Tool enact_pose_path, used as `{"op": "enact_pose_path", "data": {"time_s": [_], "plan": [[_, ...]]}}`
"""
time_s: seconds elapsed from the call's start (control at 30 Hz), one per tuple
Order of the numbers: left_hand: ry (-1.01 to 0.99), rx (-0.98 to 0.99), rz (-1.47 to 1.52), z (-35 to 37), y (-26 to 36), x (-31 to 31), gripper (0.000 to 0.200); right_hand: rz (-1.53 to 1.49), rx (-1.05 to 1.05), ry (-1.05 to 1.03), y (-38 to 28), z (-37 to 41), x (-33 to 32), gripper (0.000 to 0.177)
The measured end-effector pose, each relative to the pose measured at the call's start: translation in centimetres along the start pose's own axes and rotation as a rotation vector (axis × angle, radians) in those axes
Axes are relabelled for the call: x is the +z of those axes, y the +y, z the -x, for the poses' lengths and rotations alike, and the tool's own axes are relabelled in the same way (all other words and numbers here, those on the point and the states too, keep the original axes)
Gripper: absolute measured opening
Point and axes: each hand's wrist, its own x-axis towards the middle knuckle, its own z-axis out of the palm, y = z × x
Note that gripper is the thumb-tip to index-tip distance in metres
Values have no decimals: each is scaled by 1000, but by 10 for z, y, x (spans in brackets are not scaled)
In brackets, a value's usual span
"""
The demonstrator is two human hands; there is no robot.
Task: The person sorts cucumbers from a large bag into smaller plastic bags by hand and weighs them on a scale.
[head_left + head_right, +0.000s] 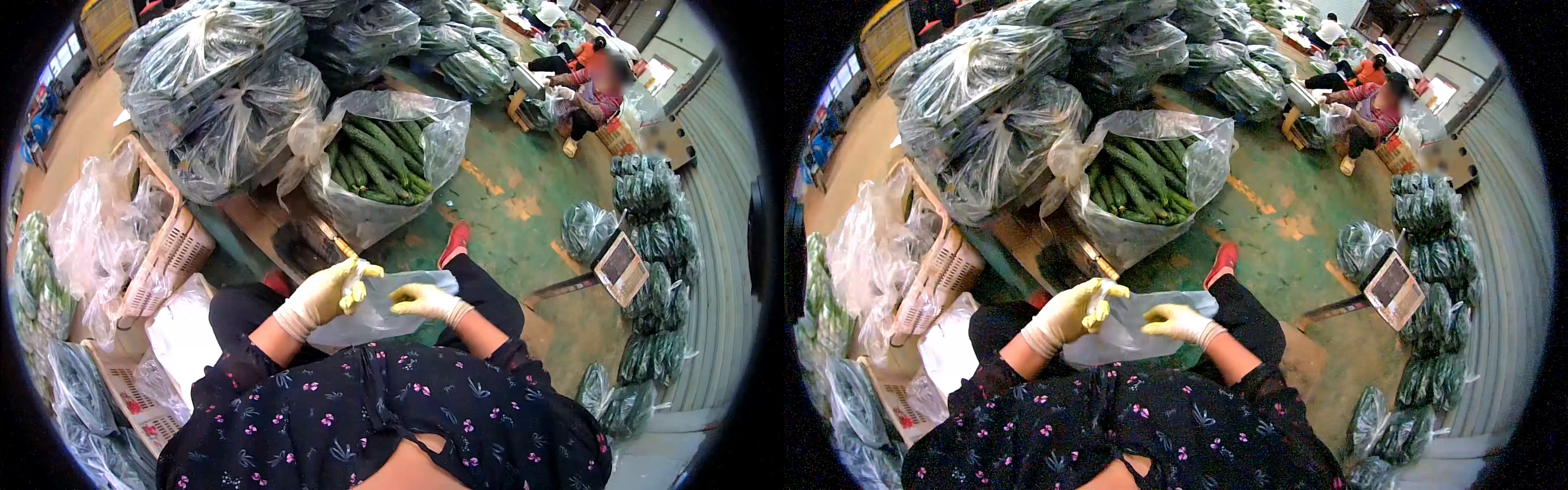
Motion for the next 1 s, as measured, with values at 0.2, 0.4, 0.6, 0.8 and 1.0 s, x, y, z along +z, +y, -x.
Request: {"op": "enact_pose_path", "data": {"time_s": [0.2, 0.4, 0.6, 0.8, 1.0], "plan": [[318, -184, -297, -27, 0, -17, 23, -253, 176, -156, 15, 15, -82, 44], [212, -282, -335, -43, -20, -17, 25, -318, -59, 363, 2, -78, -156, 35], [128, -336, -225, -46, 0, 4, 37, 429, 204, 793, -17, -194, -182, 73], [166, -234, -164, -37, 17, 12, 33, 529, 128, 840, 30, -253, -186, 71], [281, -218, -167, -24, 38, 15, 33, 116, -22, 857, 46, -241, -229, 56]]}}
